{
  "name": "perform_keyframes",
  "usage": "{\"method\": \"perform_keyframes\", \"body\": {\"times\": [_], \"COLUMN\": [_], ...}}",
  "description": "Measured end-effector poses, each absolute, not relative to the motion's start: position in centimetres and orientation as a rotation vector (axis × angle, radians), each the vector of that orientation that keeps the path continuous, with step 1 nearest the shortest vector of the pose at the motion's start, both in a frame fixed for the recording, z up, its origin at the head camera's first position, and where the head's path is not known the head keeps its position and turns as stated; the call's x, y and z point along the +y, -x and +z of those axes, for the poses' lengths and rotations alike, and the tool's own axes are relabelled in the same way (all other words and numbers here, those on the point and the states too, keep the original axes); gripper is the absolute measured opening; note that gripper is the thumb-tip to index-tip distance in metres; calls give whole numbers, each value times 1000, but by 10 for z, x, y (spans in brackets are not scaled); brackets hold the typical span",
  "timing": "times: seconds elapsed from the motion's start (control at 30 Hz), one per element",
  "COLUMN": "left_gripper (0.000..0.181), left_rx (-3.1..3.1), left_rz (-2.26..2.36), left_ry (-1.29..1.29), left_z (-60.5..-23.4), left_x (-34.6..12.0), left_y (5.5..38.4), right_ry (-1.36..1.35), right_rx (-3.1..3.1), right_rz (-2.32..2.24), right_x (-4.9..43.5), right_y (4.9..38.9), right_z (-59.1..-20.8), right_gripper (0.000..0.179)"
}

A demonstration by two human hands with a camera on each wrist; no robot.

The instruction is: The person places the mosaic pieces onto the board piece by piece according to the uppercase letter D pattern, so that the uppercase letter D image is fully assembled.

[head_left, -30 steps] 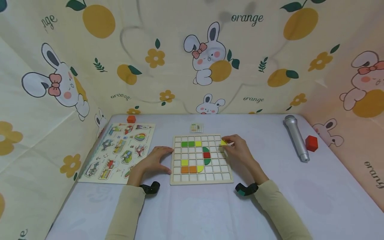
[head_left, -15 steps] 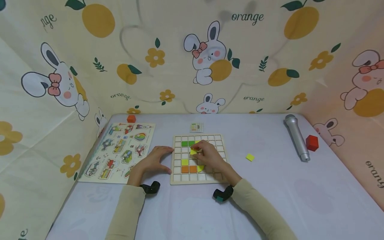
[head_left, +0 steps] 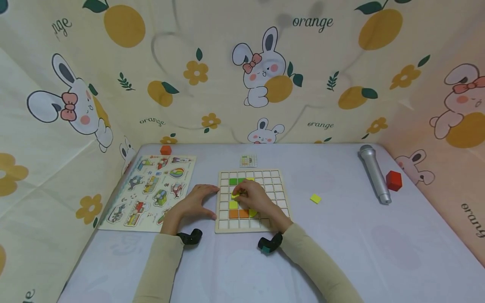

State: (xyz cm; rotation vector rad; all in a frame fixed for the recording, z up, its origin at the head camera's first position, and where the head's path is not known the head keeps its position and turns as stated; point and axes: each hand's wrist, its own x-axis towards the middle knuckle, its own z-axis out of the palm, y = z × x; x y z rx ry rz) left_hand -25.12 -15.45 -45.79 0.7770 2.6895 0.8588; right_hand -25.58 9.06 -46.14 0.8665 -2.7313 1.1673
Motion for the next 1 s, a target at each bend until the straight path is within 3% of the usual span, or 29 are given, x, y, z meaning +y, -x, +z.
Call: {"method": "perform_keyframes", "body": {"times": [0.23,1.0], "left_gripper": [90,90], "left_rx": [2695,2712], "left_rz": [856,840], "left_ry": [-780,-777], "left_z": [-459,-459], "left_x": [-154,-153], "left_y": [251,251], "right_ry": [-907,-950], "right_rx": [-2725,-2633], "right_rz": [1140,1194], "right_x": [90,114], "right_y": [258,260], "right_z": [-462,-457], "right_gripper": [5,20]}}
